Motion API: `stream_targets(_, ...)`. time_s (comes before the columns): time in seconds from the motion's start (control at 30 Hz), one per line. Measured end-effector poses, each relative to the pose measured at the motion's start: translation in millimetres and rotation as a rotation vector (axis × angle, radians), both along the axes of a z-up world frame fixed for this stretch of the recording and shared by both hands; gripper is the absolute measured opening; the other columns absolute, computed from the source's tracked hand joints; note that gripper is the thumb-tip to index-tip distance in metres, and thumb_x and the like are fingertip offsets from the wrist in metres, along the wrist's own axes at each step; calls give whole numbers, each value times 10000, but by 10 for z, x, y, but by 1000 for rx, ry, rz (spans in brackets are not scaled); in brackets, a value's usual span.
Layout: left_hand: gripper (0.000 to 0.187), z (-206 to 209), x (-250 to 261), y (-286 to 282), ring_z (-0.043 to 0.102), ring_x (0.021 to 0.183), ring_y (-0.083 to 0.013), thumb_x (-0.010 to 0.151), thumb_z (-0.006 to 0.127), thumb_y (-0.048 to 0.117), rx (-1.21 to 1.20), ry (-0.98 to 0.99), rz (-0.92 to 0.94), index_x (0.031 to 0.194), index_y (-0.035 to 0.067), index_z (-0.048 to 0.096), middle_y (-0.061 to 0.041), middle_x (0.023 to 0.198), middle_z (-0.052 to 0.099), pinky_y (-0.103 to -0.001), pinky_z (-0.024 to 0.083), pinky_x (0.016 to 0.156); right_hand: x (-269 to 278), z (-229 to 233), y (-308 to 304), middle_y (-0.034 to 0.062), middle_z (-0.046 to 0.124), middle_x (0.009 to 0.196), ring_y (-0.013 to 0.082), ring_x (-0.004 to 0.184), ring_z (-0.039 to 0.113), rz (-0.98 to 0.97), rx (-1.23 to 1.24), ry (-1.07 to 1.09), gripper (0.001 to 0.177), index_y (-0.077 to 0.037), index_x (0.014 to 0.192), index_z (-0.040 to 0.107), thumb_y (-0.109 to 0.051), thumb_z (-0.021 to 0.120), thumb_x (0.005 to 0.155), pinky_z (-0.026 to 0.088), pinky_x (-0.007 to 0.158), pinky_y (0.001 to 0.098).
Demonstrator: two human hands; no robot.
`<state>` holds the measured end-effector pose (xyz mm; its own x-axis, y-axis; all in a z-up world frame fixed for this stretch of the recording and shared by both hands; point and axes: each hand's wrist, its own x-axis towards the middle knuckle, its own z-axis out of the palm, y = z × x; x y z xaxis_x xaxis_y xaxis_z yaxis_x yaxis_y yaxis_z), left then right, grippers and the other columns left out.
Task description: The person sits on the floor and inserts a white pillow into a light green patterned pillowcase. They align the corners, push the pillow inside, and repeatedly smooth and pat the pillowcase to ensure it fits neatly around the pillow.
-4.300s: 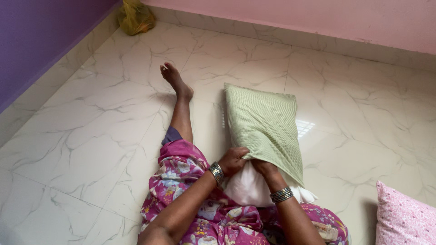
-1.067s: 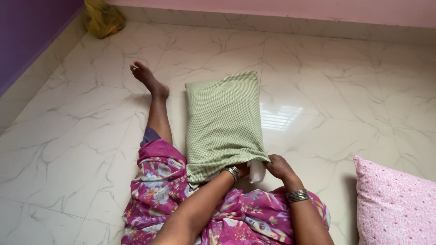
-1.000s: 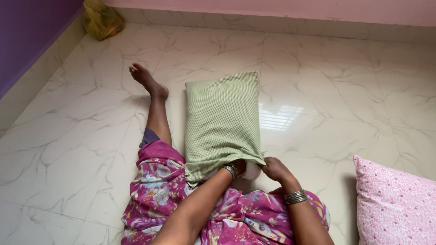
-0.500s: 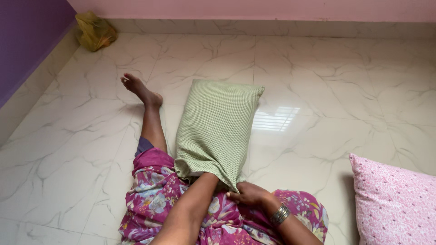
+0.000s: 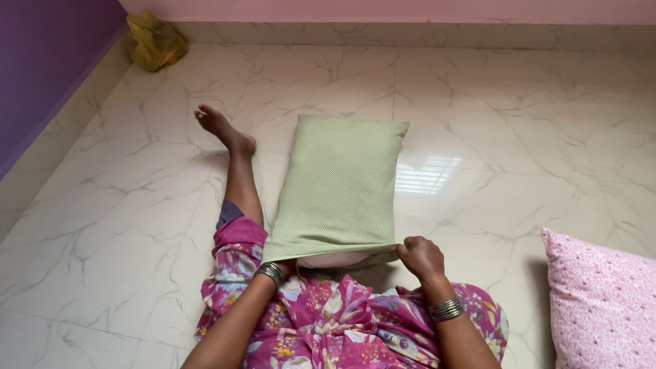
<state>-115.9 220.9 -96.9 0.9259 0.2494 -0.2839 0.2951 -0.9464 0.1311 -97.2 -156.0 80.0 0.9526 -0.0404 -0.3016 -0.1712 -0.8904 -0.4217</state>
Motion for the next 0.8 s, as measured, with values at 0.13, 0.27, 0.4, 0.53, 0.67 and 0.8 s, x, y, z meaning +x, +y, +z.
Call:
stream_targets(0.13,779,145,-297,-57,570,1299,-371,840,734,495,-25,184,-127,1368,-40,528,-274,1386,576,-389,421,1121,30,28,-67,142,765,821,339,781,718,-58,-65,-91,289,-115,809,733,-382,650,881,571,767,474)
stream_targets(0.27,805,739,-192,-203,569,1304,-369,836,743,514,-177,373,-258,1367,-52,528,-278,1388,573,-379,422,1125,84,-61,-136,173,747,876,400,836,710,-130,-36,-171,281,-162,1120,650,-308,610,883,563,763,517)
stream_targets(0.4,831,1086,-105,-484,568,1309,-366,832,752,532,-456,292,-330,1366,-64,527,-281,1389,570,-369,423,1129,187,-265,-349,163,738,1001,427,934,697,-258,-9,-240,275,-249,1201,671,-291,514,979,554,829,533)
stream_targets(0.53,802,674,-66,-917,492,1329,-408,788,752,399,-507,-77,-333,1407,-32,481,-294,1428,504,-402,386,1114,405,-745,-692,196,691,1142,424,1002,665,-387,118,-591,272,-181,1186,655,-166,497,965,530,835,530)
stream_targets(0.67,570,106,164,-1243,489,1354,-427,879,609,270,-501,-196,-58,1383,8,568,-284,1455,518,-432,401,1137,608,-1238,-763,212,702,1097,409,1016,669,-507,461,-693,257,-105,1196,610,-158,470,986,530,888,483)
stream_targets(0.8,372,-57,334,-1077,651,1171,-397,993,507,346,-261,-187,-69,1183,112,725,-176,1268,701,-482,517,1021,616,-1341,-675,224,712,1063,420,968,689,-512,431,-434,263,-75,1178,621,-201,479,996,531,870,493)
